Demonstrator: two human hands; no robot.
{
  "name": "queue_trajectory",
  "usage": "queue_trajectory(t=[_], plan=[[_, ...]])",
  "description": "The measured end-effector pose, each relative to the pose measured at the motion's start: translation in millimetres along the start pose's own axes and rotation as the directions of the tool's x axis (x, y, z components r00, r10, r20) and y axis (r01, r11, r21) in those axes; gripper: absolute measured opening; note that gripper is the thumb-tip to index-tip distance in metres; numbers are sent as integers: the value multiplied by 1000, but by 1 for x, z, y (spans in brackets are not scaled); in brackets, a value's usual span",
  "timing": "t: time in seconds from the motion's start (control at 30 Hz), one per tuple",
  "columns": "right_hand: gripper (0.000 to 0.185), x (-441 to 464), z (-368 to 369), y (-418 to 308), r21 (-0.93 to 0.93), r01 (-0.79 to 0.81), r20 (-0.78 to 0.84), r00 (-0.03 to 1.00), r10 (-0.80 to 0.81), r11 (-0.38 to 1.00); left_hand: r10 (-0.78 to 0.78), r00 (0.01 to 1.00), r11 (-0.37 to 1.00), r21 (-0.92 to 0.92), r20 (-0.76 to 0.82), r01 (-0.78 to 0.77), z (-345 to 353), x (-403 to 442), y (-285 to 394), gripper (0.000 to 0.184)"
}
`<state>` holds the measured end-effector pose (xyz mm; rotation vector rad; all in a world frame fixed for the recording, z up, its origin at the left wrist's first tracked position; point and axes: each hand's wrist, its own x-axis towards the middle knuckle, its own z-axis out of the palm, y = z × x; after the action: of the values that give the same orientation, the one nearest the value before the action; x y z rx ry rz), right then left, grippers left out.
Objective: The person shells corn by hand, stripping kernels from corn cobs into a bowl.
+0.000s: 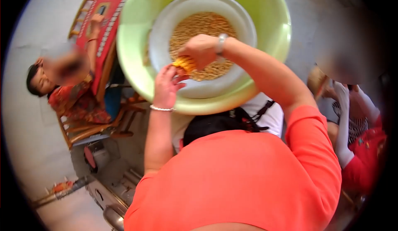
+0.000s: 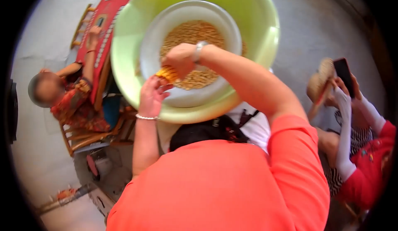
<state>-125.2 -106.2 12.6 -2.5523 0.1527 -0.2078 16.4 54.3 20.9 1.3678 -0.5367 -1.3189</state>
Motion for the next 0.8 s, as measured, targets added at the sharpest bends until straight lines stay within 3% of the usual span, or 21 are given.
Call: queue_trajectory(t=[0.07,0.3,0.4,0.57,0.8], plan=[[49,-4,-11,-9,-14,-20,53,998,21,1000,-14,1000,1000,18,15,14,-2,2,0,27],[58,-3,-5,-11,-23,2,2,1000,-2,1000,-8,999,999,-54,45,10,-3,1,1,34],[43,-2,5,-6,0,77,-114,991,-76,997,-14,1000,1000,-2,27,14,-4,2,0,35],[51,-2,2,-9,-45,41,4,999,-41,998,-26,1000,1000,-6,5,26,-3,2,0,30],[45,-3,6,-5,3,63,-106,992,-62,998,49,999,999,-4,-12,-49,-3,4,-3,30]])
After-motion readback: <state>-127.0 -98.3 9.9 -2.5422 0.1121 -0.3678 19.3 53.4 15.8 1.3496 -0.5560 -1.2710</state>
